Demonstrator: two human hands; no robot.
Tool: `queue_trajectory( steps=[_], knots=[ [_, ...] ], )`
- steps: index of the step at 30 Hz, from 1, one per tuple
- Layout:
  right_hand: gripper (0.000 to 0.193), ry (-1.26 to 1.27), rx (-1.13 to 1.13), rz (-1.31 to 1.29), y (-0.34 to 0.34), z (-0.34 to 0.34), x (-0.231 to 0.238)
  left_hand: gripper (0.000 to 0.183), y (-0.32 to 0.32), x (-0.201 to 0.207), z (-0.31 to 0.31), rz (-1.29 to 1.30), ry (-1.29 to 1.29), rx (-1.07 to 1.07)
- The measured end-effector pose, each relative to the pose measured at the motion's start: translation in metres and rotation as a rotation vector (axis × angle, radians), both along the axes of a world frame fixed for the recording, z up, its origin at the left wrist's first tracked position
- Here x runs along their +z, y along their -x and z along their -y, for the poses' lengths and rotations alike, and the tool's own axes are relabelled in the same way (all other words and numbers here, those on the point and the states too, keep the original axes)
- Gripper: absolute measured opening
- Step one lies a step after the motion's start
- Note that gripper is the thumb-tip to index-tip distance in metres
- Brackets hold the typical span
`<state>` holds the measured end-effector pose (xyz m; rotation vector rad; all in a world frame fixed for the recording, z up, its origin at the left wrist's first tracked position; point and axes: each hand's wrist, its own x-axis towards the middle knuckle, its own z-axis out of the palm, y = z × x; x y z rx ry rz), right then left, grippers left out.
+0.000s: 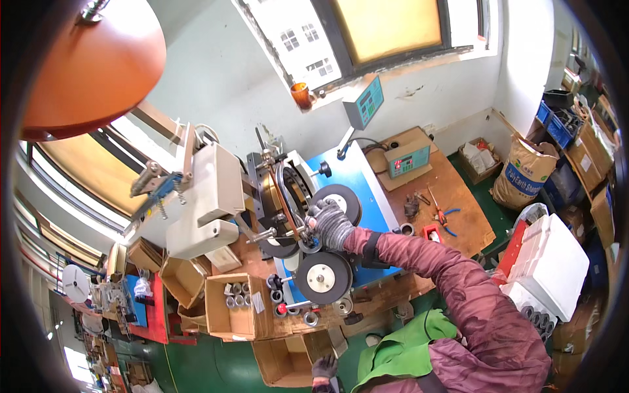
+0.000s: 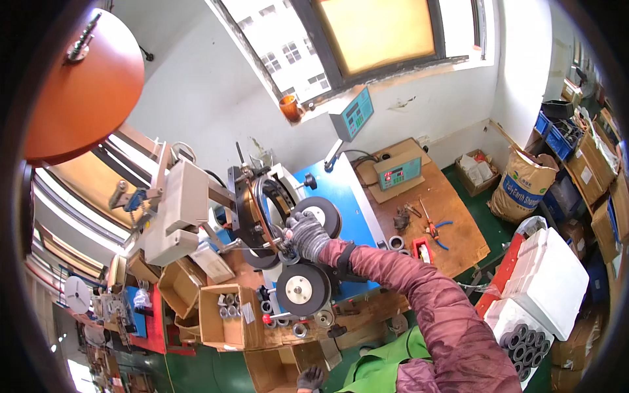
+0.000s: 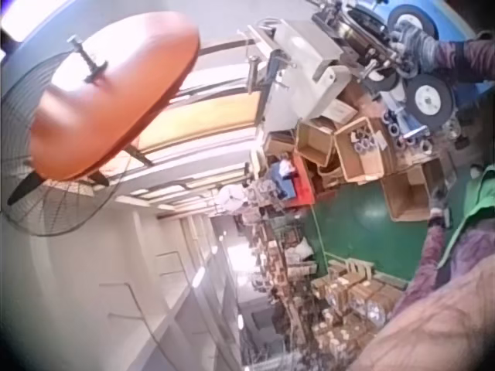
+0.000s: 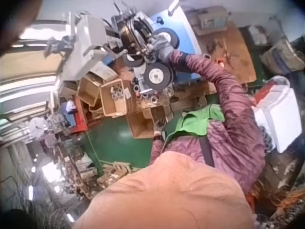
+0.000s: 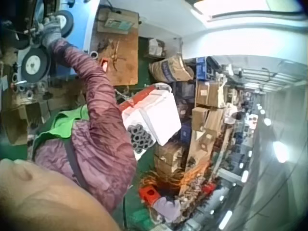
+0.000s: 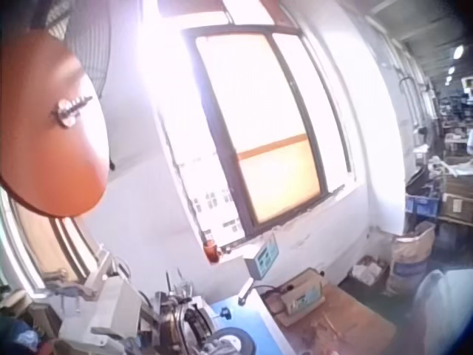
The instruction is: Operate a specialized machine to apply tape or labels onto metal cylindrical components.
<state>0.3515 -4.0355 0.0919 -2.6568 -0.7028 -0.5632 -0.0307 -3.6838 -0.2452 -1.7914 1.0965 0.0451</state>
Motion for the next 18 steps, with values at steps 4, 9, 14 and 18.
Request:
queue_trajectory(
  steps=[4, 9, 14, 18],
  knots=[
    [0.026, -0.020, 0.000, 0.012, -0.001, -0.004, -0.005, 0.031, 0.024, 0.024, -0.019, -0.360, 0.676, 0.661],
    [0.022, 0.020, -0.098, 0.076, -0.002, 0.024, -0.020, 0.043, 0.017, 0.070, 0.024, -0.354, 1.137, 1.744],
    [0.022, -0.061, -0.043, 0.100, 0.005, -0.003, -0.014, 0.039, 0.020, 0.004, -0.023, -0.452, 1.315, 1.895],
    [0.023, -0.111, -0.064, 0.096, 0.005, -0.005, -0.015, 0.036, 0.015, -0.026, -0.038, -0.586, 1.507, 2.022]
  ],
)
